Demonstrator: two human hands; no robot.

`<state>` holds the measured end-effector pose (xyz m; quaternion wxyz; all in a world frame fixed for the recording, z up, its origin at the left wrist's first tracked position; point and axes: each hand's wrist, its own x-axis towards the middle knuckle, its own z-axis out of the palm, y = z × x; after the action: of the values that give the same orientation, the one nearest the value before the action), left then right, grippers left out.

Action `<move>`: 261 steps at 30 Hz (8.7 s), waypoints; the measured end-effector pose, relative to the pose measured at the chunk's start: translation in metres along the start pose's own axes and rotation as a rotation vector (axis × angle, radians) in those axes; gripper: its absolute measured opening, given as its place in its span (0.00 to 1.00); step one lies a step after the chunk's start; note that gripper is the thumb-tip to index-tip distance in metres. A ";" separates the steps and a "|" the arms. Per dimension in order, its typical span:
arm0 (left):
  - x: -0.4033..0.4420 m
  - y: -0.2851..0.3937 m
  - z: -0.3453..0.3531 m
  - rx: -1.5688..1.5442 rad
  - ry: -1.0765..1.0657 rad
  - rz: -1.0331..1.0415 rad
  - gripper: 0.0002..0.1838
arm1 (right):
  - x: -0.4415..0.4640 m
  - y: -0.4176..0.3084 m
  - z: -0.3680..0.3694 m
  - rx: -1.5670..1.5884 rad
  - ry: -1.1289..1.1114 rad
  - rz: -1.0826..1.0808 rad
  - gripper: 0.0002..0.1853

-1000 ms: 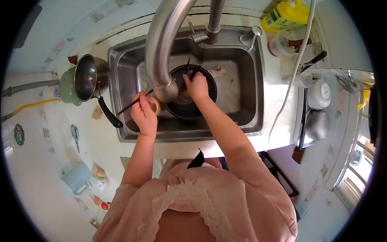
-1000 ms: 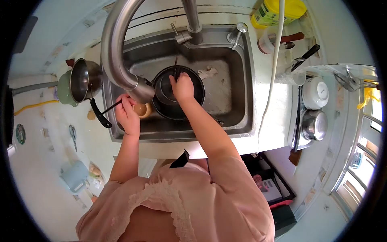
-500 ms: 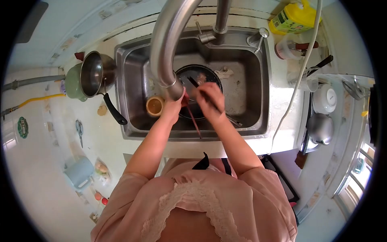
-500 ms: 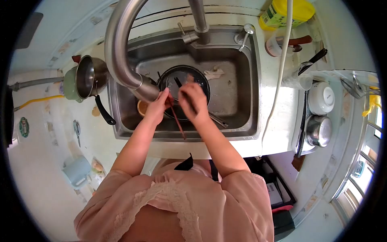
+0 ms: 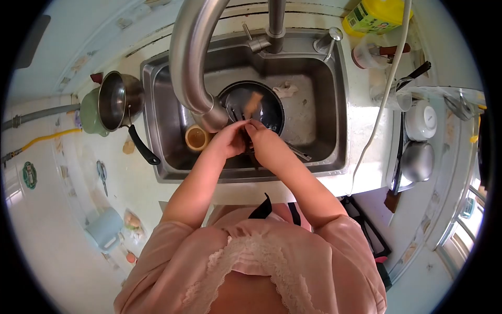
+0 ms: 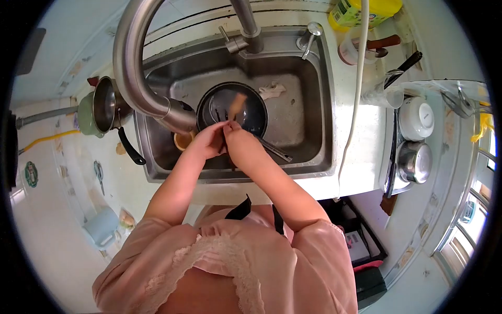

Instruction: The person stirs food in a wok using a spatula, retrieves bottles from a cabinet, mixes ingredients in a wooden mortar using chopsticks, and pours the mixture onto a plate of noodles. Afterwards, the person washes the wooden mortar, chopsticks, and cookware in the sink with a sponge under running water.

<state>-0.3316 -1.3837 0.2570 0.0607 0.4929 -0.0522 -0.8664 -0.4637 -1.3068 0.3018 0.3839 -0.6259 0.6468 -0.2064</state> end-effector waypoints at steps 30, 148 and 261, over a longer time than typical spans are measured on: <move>-0.007 -0.005 -0.016 -0.359 0.014 -0.130 0.07 | 0.105 0.054 -0.304 0.806 1.435 0.187 0.18; -0.100 -0.062 0.007 0.273 0.010 0.200 0.20 | 0.082 0.025 0.023 1.237 0.633 0.636 0.12; -0.088 -0.037 -0.118 -0.284 0.213 0.593 0.22 | 0.083 -0.104 0.089 -0.095 0.148 -0.776 0.15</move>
<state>-0.1875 -1.3369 0.2661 0.3829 0.5307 -0.0655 -0.7533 -0.3226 -1.3821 0.3048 0.2005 -0.8243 0.3968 -0.3505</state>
